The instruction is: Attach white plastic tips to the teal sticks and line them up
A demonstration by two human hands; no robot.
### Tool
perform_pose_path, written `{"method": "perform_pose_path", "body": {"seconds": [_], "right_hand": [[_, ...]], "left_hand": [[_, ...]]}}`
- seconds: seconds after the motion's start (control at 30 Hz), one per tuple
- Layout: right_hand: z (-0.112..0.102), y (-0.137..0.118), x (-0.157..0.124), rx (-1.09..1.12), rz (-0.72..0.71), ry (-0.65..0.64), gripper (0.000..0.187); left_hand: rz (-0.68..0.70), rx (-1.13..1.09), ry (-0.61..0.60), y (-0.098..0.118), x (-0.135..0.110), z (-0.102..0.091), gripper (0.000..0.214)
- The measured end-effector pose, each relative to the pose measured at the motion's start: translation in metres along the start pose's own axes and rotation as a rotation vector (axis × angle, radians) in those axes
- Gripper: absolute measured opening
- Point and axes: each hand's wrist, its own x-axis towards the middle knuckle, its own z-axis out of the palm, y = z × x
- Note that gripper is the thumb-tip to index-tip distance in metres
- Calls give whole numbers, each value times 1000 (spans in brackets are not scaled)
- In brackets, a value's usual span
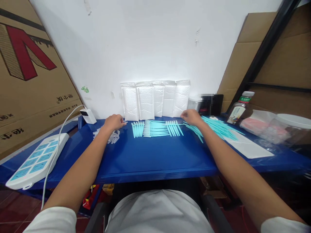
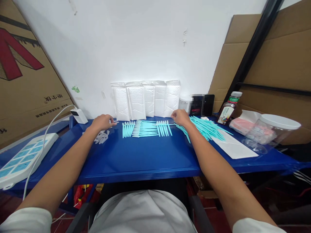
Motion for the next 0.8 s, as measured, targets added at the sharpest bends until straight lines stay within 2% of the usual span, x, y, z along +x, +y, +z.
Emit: {"method": "perform_pose_path", "body": {"seconds": [0.13, 0.27, 0.33, 0.5, 0.67, 0.8], "right_hand": [[-24, 16, -4, -126, 117, -101, 22], [-37, 21, -8, -118, 120, -391, 26], [-39, 20, -10, -115, 120, -484, 24], [-38, 15, -11, -133, 148, -509, 17], [-37, 11, -13, -224, 122, -487, 18], [-38, 8, -16, -255, 140, -448, 16]], "left_hand": [[-10, -6, -48, -8, 3, -2, 33], [-34, -4, -82, -13, 5, -5, 33], [-38, -15, -92, -15, 5, -5, 34], [-40, -52, -89, -21, 8, -2, 38], [-50, -82, -82, -31, 12, 0, 45], [-6, -104, -113, -37, 15, 0, 40]]}}
